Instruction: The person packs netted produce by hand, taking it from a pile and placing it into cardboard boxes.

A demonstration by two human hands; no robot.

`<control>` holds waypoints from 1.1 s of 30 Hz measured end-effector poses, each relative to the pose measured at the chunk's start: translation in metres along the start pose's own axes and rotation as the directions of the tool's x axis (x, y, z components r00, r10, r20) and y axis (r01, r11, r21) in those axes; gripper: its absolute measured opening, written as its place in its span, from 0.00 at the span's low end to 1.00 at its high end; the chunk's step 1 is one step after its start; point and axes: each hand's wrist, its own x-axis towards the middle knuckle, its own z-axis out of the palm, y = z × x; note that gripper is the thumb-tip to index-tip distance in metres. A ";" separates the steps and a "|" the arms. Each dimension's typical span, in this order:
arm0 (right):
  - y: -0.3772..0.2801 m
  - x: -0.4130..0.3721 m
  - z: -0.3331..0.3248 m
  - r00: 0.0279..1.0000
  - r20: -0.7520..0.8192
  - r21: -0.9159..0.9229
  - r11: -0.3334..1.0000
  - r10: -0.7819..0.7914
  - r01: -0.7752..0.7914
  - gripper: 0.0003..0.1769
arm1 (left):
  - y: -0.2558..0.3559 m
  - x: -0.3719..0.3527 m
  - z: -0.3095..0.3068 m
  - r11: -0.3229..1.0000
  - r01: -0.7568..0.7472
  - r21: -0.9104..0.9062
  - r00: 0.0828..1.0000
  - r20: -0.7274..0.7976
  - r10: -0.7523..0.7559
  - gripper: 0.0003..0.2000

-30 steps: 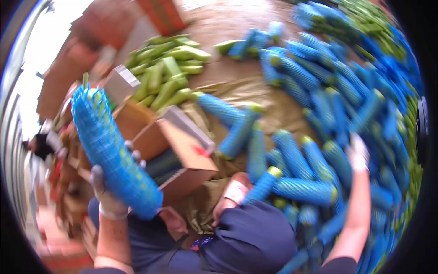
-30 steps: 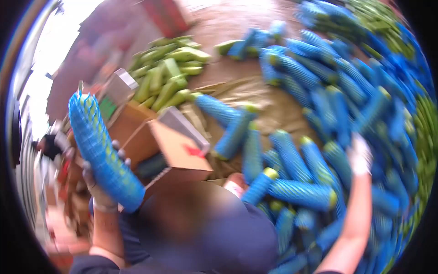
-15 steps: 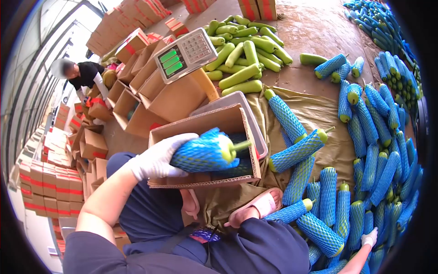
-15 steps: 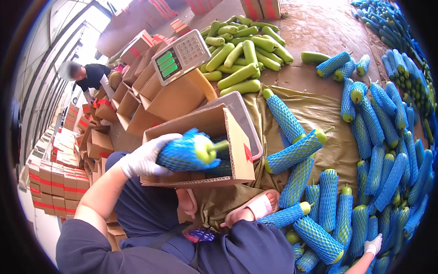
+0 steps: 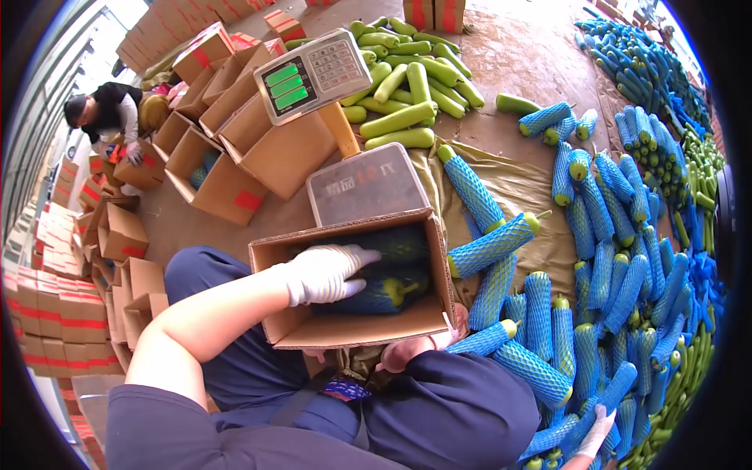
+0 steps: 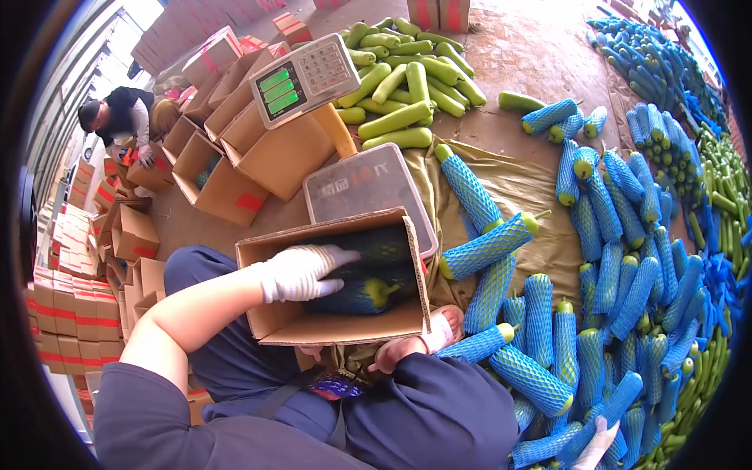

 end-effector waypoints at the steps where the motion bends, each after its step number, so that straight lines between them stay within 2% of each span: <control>1: -0.012 -0.025 0.012 1.000 -0.005 -0.003 1.000 -0.010 0.010 0.28 | -0.001 -0.010 -0.004 0.992 -0.062 -0.106 0.988 -0.149 0.046 0.29; 3: -0.032 -0.071 0.033 0.990 0.128 0.397 0.912 0.054 -0.101 0.30 | -0.003 -0.022 -0.007 0.993 -0.066 -0.101 0.980 -0.195 0.045 0.28; 5: -0.053 -0.101 0.068 0.992 0.125 0.452 0.888 0.029 -0.083 0.32 | -0.003 -0.033 -0.008 0.996 0.025 -0.087 0.973 -0.226 -0.044 0.28; 6: -0.068 -0.116 0.093 1.000 0.017 0.482 0.876 -0.020 0.010 0.33 | -0.006 -0.035 -0.005 0.997 0.002 -0.072 0.959 -0.282 -0.022 0.29; 7: -0.073 -0.120 0.104 0.996 0.040 0.482 0.875 -0.075 0.046 0.33 | -0.008 -0.037 -0.008 0.997 -0.005 -0.075 0.957 -0.289 -0.017 0.29; 9: -0.080 -0.119 0.111 0.979 0.156 0.400 0.915 -0.133 0.060 0.31 | -0.010 -0.036 -0.018 0.997 -0.050 -0.063 0.895 -0.446 0.017 0.30; 10: -0.092 -0.126 0.125 0.972 0.157 0.441 0.893 -0.172 0.087 0.30 | -0.008 -0.038 -0.021 0.996 -0.056 -0.065 0.891 -0.453 0.020 0.30; 13: -0.111 -0.132 0.140 0.957 0.183 0.441 0.889 -0.224 0.124 0.27 | 0.005 -0.043 -0.037 0.992 -0.048 0.119 0.933 -0.349 0.087 0.40; 14: -0.120 -0.137 0.145 0.957 0.177 0.436 0.890 -0.228 0.132 0.27 | 0.014 -0.046 -0.042 0.997 -0.062 0.042 0.979 -0.193 0.069 0.44; 15: -0.128 -0.141 0.151 0.945 0.172 0.436 0.882 -0.277 0.179 0.26 | 0.014 -0.044 -0.034 0.996 -0.059 0.061 0.992 -0.111 0.065 0.44; 17: -0.139 -0.147 0.156 0.932 0.161 0.431 0.873 -0.324 0.229 0.25 | 0.017 -0.041 -0.022 1.000 0.002 0.012 0.999 0.047 -0.002 0.36; 19: -0.142 -0.153 0.157 0.930 0.105 0.399 0.872 -0.351 0.284 0.25 | 0.028 -0.041 -0.009 0.994 -0.065 0.086 0.997 0.052 0.061 0.23; 20: -0.143 -0.157 0.155 0.930 0.114 0.377 0.882 -0.349 0.285 0.25 | 0.035 -0.039 0.002 0.983 -0.061 0.172 0.996 -0.054 0.071 0.13; 21: -0.146 -0.162 0.155 0.928 0.096 0.337 0.889 -0.360 0.310 0.25 | 0.040 -0.037 0.002 0.975 -0.002 0.224 0.988 -0.152 0.036 0.10; 23: -0.155 -0.177 0.161 0.943 0.064 0.363 0.888 -0.328 0.284 0.30 | 0.031 -0.029 -0.017 0.989 0.010 0.148 0.993 -0.121 0.008 0.10; 25: -0.144 -0.181 0.157 0.946 0.013 0.317 0.899 -0.324 0.303 0.29 | 0.013 -0.023 -0.023 0.981 -0.122 0.152 0.942 -0.293 0.162 0.10; 27: -0.148 -0.193 0.156 0.965 0.038 0.312 0.921 -0.259 0.234 0.30 | 0.001 -0.013 -0.050 0.958 -0.169 0.231 0.868 -0.426 0.255 0.11; 29: -0.121 -0.185 0.153 0.966 0.029 0.265 0.934 -0.258 0.242 0.31 | -0.018 -0.005 -0.081 0.968 -0.126 0.215 0.844 -0.490 0.219 0.13; 31: -0.099 -0.183 0.154 0.985 0.060 0.138 0.978 -0.164 0.154 0.35 | -0.030 0.002 -0.101 0.927 -0.103 0.361 0.841 -0.466 0.275 0.16; 33: -0.061 -0.178 0.163 0.985 -0.037 -0.058 0.985 -0.167 0.165 0.39 | -0.023 0.007 -0.110 0.901 -0.073 0.429 0.849 -0.447 0.282 0.17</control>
